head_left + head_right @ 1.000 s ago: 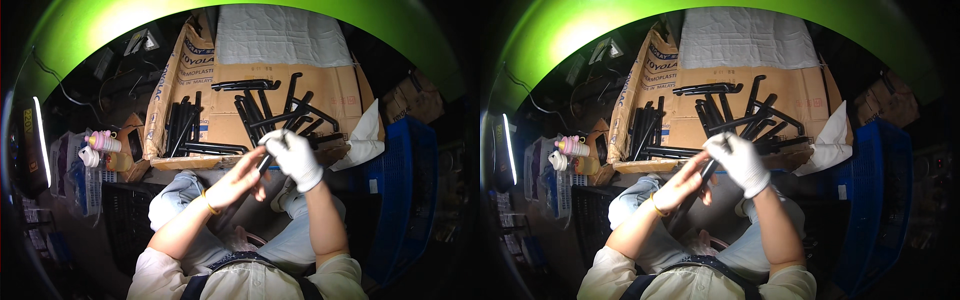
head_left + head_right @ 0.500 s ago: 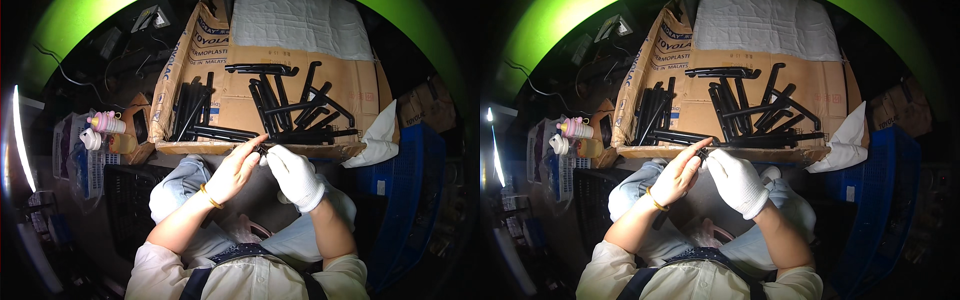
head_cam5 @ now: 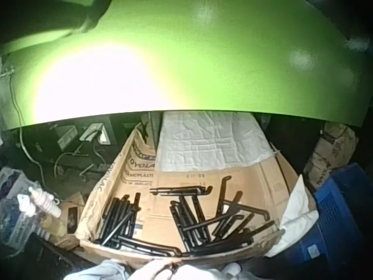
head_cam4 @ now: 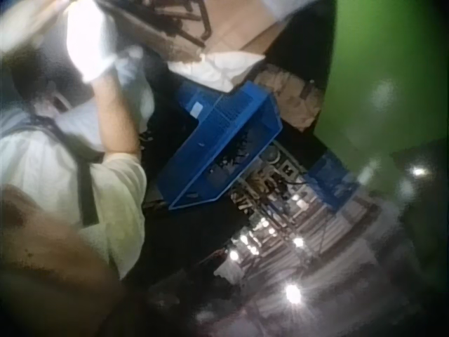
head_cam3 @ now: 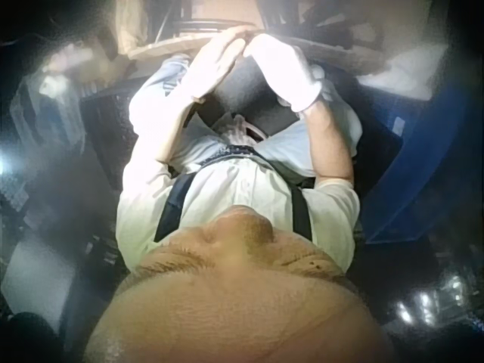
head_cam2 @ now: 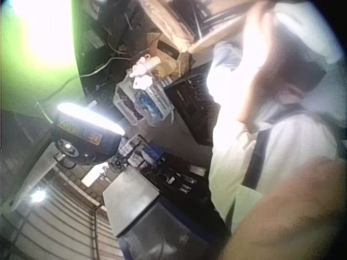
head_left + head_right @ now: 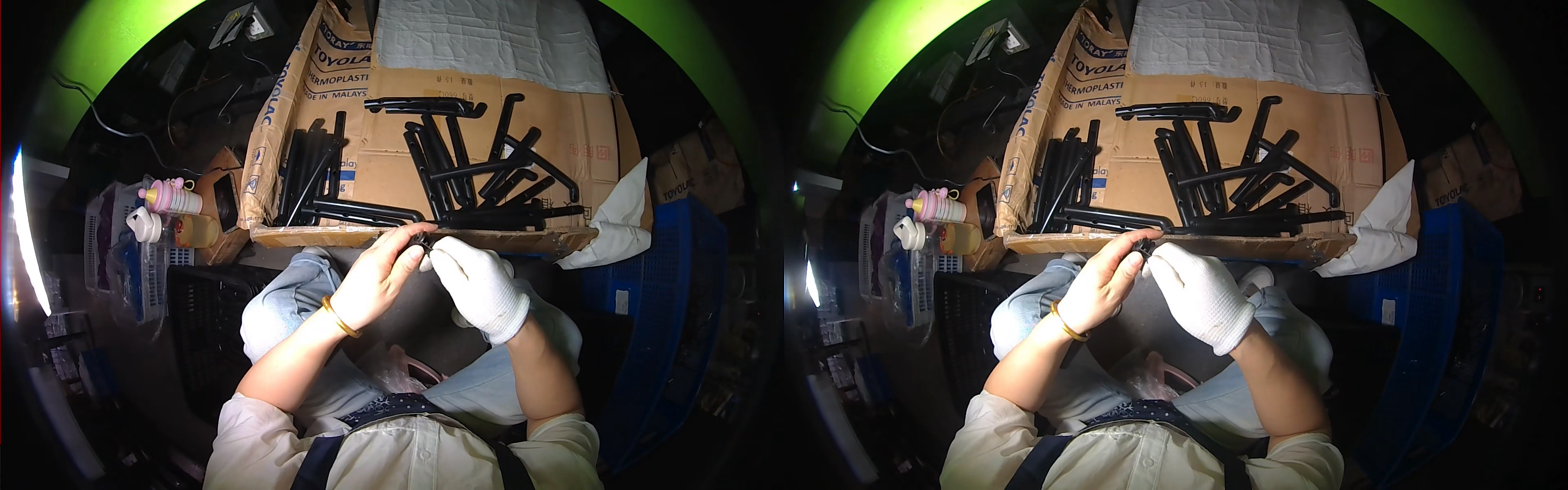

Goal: The person assembles small black plastic and metal components onto a larger L-shaped black handle by hand.

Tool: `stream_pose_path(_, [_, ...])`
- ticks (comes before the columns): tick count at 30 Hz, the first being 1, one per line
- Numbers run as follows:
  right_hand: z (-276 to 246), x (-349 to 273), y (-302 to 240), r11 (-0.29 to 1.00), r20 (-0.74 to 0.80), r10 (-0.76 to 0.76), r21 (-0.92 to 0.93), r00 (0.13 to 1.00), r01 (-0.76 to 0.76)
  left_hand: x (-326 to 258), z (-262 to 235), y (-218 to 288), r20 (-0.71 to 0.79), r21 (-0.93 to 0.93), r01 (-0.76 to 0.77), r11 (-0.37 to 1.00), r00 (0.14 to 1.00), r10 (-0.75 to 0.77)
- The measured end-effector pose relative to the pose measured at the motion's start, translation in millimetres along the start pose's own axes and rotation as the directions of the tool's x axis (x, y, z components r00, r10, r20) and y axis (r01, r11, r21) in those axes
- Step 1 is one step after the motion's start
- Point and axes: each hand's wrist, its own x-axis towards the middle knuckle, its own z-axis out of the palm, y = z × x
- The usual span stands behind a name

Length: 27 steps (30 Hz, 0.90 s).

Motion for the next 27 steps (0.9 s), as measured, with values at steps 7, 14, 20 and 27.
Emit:
stream_pose_path(7, [-2.7,-0.1,-0.1,0.994,0.032,0.001,0.113,0.999,-0.005,-1.1,-3.2,10.4,-0.043,0.175,-0.065,0.982,0.996,0.074])
stream_pose_path(14, [-4.7,9.9,1.8,0.981,0.085,0.096,0.158,0.992,-0.109,1.6,-2.8,2.6,-0.129,0.15,-0.117,0.982,0.982,0.137])
stream_pose_path(20, [-59.1,23.6,33.6,0.972,-0.375,0.229,0.043,0.898,-0.23,-9.6,-6.9,20.0,0.039,-0.257,0.091,0.962,0.996,-0.083])
stream_pose_path(27, [15.1,20.5,-6.5,0.982,-0.356,-0.058,0.148,0.933,0.117,7.4,8.4,5.9,-0.177,-0.441,-0.041,0.897,0.983,-0.042])
